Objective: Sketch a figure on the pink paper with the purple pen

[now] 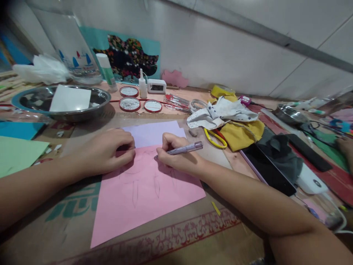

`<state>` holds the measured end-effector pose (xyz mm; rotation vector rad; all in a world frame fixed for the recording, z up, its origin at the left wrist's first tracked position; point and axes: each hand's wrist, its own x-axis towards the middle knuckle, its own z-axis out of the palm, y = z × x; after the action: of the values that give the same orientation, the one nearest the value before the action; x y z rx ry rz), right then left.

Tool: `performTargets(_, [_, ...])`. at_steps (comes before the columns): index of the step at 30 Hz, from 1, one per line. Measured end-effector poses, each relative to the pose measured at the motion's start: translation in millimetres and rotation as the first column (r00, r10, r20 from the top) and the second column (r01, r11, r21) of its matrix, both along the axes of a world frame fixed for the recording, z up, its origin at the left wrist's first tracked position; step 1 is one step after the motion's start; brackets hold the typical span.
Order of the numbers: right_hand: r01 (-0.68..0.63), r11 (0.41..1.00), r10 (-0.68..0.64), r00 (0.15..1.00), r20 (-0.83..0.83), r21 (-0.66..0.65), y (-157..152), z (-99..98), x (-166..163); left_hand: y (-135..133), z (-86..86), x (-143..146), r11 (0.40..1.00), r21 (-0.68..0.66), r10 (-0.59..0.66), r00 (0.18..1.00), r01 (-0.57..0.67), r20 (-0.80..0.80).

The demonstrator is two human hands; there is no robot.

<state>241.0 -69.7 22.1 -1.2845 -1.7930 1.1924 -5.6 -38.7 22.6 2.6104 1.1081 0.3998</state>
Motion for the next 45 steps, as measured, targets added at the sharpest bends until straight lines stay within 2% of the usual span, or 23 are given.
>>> performTargets(12, [-0.015, 0.999, 0.012, 0.996, 0.085, 0.041, 0.3, -0.2, 0.1, 0.1, -0.3, -0.7, 1.0, -0.002, -0.011, 1.0, 0.011, 0.018])
performTargets(26, [-0.04, 0.999, 0.039, 0.998, 0.046, 0.033, 1.0, -1.7, 1.8, -0.1, 0.2, -0.1, 1.0, 0.012, -0.005, 1.0, 0.005, -0.004])
performTargets(45, [0.028, 0.996, -0.031, 0.999, 0.032, 0.088, 1.1, -2.8, -0.3, -0.7, 0.9, 0.1, 1.0, 0.021, -0.009, 1.0, 0.009, -0.008])
